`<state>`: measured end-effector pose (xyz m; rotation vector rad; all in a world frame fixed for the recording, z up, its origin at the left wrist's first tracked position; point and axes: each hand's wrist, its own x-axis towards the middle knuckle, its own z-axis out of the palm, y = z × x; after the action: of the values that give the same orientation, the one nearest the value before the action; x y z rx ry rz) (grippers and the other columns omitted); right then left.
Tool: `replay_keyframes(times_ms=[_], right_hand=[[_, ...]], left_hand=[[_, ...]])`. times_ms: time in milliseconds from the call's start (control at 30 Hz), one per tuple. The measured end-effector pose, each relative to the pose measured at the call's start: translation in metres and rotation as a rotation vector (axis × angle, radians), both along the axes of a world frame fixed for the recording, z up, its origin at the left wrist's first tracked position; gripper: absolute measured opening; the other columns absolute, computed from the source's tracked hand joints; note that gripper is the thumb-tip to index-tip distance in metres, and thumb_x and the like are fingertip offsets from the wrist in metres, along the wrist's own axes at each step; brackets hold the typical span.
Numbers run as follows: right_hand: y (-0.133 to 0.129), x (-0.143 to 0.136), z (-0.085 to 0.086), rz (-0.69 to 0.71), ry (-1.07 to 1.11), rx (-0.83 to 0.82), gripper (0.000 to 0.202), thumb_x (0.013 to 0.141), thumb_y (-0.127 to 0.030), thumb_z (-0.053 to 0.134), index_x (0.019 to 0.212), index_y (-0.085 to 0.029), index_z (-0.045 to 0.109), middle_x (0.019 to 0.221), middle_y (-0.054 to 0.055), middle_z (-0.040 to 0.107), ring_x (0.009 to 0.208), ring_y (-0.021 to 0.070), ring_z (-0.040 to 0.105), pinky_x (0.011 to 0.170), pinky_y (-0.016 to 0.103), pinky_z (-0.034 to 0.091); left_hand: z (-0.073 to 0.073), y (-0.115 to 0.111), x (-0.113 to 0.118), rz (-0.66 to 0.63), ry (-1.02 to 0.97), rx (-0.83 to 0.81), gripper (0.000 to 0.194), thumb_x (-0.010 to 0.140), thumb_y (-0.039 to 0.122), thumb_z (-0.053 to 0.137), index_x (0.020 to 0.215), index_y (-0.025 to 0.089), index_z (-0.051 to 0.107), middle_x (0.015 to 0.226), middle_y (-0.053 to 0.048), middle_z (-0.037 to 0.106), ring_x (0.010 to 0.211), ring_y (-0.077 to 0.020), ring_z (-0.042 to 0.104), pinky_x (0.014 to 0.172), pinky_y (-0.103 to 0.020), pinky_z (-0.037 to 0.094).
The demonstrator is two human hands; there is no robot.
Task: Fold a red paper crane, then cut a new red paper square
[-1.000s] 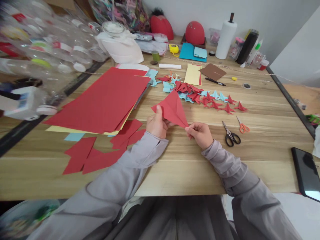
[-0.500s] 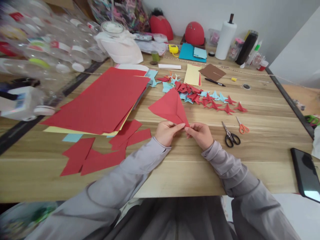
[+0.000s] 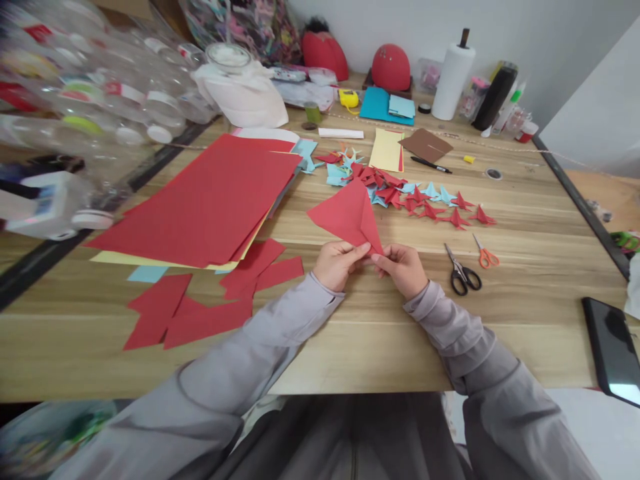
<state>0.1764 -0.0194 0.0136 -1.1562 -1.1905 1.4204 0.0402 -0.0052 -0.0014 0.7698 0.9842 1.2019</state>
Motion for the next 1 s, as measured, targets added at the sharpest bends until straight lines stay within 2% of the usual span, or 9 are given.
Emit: replay_keyframes(times_ms=[100,200,500,833,1000], right_hand=[[0.000,0.000,0.000,-0.010,0.012,0.004,0.036,0.056,-0.044,0.079,0.054,-0.017,0.054,0.047,-0.003,0.057,0.041,0.0076,0.048,0.044,0.022,0.040],[0.000,-0.001,-0.002,-0.009,0.012,0.005,0.036,0.057,-0.044,0.078,0.053,-0.017,0.053,0.047,-0.004,0.056,0.041,0.0076,0.048,0.044,0.022,0.040],[-0.001,-0.001,0.000,-0.010,0.021,0.001,0.036,0.056,-0.042,0.077,0.051,-0.018,0.051,0.044,-0.004,0.055,0.039,0.0077,0.047,0.042,0.022,0.040],[-0.001,0.000,-0.001,-0.002,0.011,0.006,0.035,0.057,-0.042,0.077,0.052,-0.018,0.053,0.045,-0.004,0.055,0.039,0.0079,0.048,0.043,0.022,0.040],[-0.002,-0.001,-0.001,-0.024,0.003,0.015,0.036,0.057,-0.045,0.077,0.052,-0.017,0.054,0.046,-0.003,0.057,0.040,0.0079,0.048,0.044,0.022,0.041]], left_hand=[[0.009,0.002,-0.002,-0.005,-0.095,-0.021,0.041,0.042,0.046,0.083,0.048,0.013,0.059,0.051,0.000,0.059,0.054,-0.0147,0.061,0.065,-0.035,0.057],[0.014,0.006,-0.006,0.134,-0.105,-0.004,0.041,0.037,0.040,0.086,0.044,0.014,0.055,0.048,0.002,0.057,0.052,-0.0133,0.060,0.067,-0.036,0.058],[0.010,0.020,-0.020,0.364,-0.119,0.002,0.034,0.037,0.030,0.085,0.046,0.015,0.056,0.051,0.001,0.061,0.053,-0.0117,0.060,0.056,-0.026,0.055],[0.012,0.025,-0.029,0.270,-0.172,-0.034,0.030,0.051,0.032,0.079,0.058,0.015,0.055,0.060,-0.002,0.065,0.058,-0.0159,0.065,0.063,-0.032,0.055],[0.014,0.022,-0.024,0.270,-0.225,-0.010,0.036,0.054,0.044,0.077,0.065,0.014,0.060,0.064,-0.003,0.066,0.059,-0.0149,0.064,0.064,-0.031,0.054]])
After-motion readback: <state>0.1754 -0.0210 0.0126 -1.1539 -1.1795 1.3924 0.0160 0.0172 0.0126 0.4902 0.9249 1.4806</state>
